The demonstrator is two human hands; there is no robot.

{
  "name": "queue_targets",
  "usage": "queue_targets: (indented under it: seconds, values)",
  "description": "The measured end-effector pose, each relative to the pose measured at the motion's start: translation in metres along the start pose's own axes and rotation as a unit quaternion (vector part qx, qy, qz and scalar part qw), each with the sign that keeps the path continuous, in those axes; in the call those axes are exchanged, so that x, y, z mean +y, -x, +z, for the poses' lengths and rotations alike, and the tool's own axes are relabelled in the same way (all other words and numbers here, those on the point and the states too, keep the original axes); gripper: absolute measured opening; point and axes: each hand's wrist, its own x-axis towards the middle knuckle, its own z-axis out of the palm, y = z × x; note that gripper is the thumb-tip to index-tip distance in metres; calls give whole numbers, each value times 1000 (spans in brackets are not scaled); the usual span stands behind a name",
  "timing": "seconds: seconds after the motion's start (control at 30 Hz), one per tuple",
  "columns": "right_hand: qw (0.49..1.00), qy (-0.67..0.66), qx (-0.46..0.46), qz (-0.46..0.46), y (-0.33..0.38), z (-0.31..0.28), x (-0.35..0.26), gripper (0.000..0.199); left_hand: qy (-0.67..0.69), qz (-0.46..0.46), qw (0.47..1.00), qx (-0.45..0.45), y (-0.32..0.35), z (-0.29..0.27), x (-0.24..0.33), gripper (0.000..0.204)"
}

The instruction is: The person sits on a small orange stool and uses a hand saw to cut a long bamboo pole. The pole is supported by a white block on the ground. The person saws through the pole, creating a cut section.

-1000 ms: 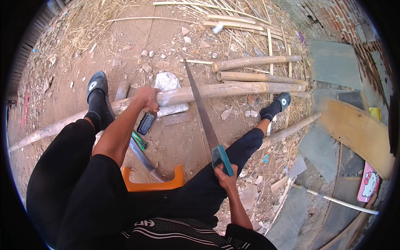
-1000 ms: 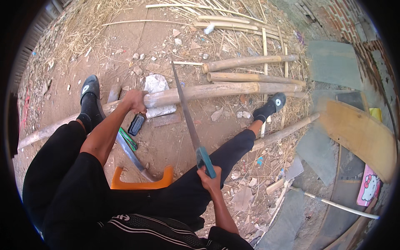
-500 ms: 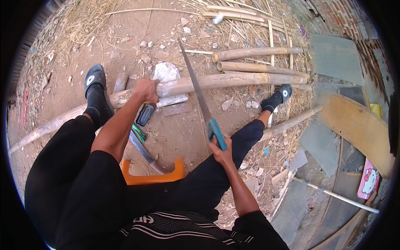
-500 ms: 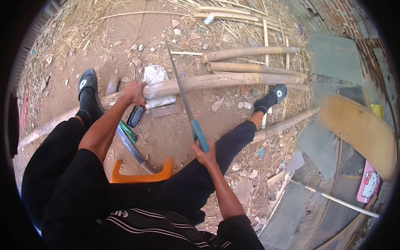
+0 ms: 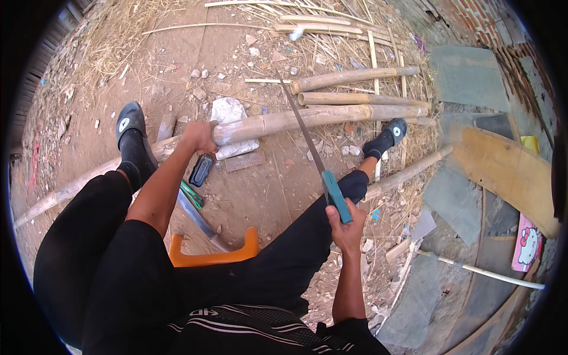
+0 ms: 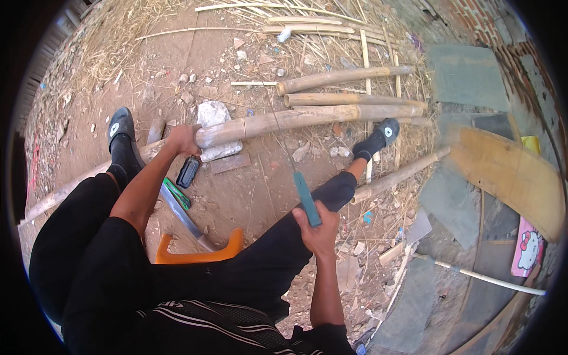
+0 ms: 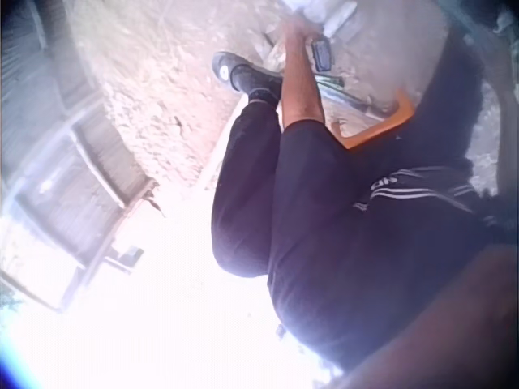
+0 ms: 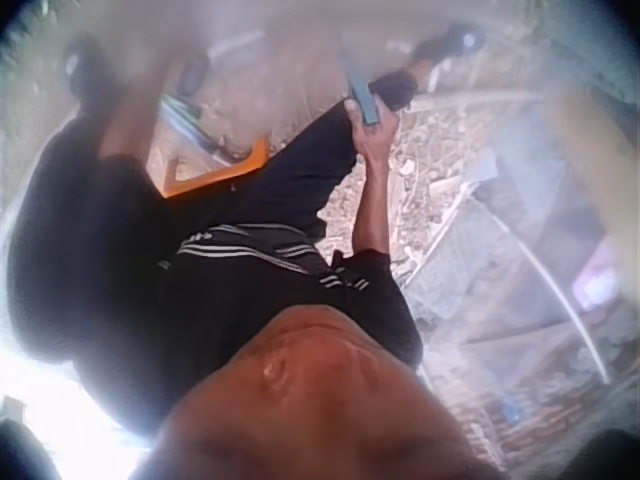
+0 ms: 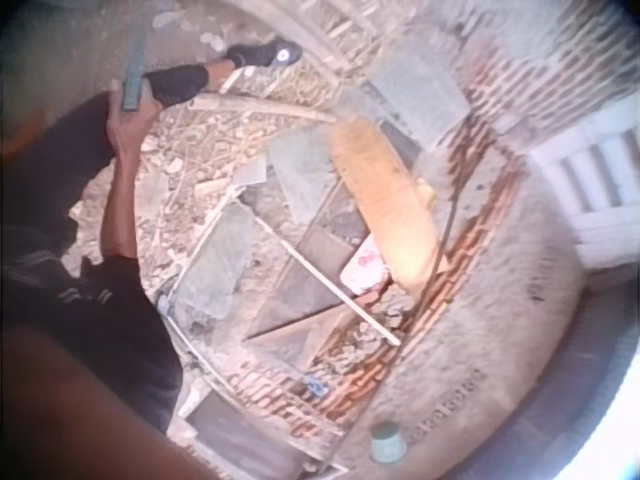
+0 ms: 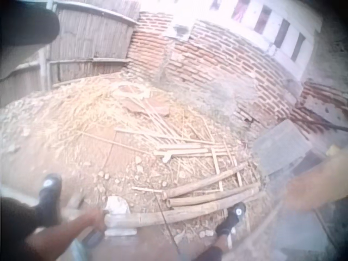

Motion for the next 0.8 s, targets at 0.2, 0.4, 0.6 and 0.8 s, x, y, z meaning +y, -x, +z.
queue_targets:
  seconds: [0.2,0.4,0.6,0.8]
  values:
    - [995,-72,40,57,94,0,45,46,-14,4,1000,7,12,24,10,83]
    - [999,-15,31,-4,122,16,67,56,-32,-17,999,17,17,29,21,64]
    - [994,-62,90,6,125,4,67,53,-34,-15,999,27,8,35,34,54]
    - [988,-87,123,-23,116,-16,46,50,-15,-4,996,85,7,42,42,51]
